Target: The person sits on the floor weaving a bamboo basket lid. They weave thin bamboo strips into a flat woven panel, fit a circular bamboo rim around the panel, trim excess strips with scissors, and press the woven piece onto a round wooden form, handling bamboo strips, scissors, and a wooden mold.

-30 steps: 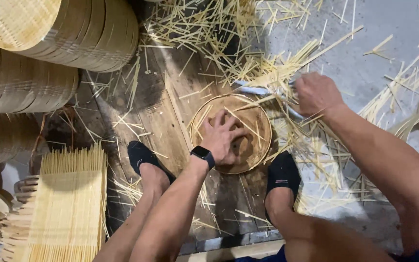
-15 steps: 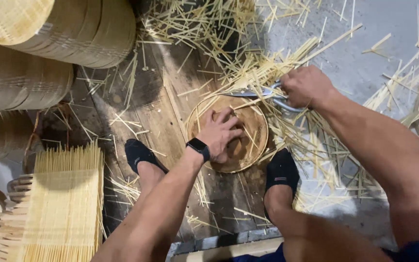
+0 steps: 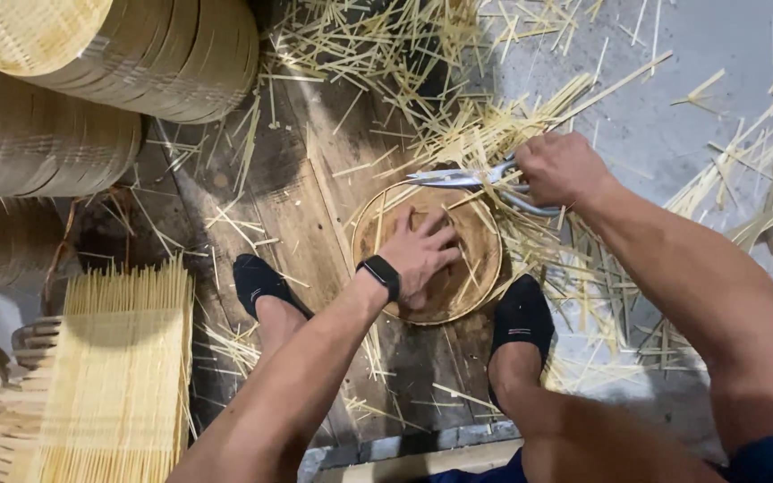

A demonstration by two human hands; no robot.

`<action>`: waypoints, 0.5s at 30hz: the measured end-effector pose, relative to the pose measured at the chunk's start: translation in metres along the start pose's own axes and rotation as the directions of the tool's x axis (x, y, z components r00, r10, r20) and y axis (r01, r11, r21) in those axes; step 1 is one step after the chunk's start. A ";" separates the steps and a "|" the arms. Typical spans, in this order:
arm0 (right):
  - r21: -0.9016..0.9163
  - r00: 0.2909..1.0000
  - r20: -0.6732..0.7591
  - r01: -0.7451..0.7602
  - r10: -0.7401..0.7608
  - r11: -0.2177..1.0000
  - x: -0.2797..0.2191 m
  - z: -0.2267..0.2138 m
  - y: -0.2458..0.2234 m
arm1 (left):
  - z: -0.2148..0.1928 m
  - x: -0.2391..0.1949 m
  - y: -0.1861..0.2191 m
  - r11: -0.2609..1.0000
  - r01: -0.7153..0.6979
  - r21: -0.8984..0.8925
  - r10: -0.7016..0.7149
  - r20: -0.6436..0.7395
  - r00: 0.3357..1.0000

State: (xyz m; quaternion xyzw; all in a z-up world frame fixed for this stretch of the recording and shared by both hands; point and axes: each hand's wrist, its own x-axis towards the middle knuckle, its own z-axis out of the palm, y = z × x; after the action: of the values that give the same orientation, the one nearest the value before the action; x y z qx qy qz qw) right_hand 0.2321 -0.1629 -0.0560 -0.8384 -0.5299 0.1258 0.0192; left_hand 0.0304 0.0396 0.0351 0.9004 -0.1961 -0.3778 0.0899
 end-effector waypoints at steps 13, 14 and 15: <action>-0.016 0.992 0.124 -0.035 0.037 0.999 -0.029 -0.004 0.017 | 0.006 0.004 0.010 0.998 -0.053 0.035 0.056 -0.093 0.994; -0.024 0.998 0.058 -0.026 0.027 0.999 -0.031 -0.006 0.013 | 0.000 0.000 0.015 0.998 -0.044 0.044 0.047 -0.083 0.995; -0.024 0.998 0.053 -0.023 0.024 0.999 -0.025 0.003 0.008 | 0.015 0.006 0.012 0.998 -0.039 0.047 0.043 -0.084 0.996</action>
State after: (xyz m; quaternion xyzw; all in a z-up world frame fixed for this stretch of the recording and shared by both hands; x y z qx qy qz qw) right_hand 0.2281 -0.1894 -0.0558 -0.8411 -0.5218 0.1421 -0.0061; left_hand 0.0201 0.0255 0.0245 0.9132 -0.2189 -0.3329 0.0854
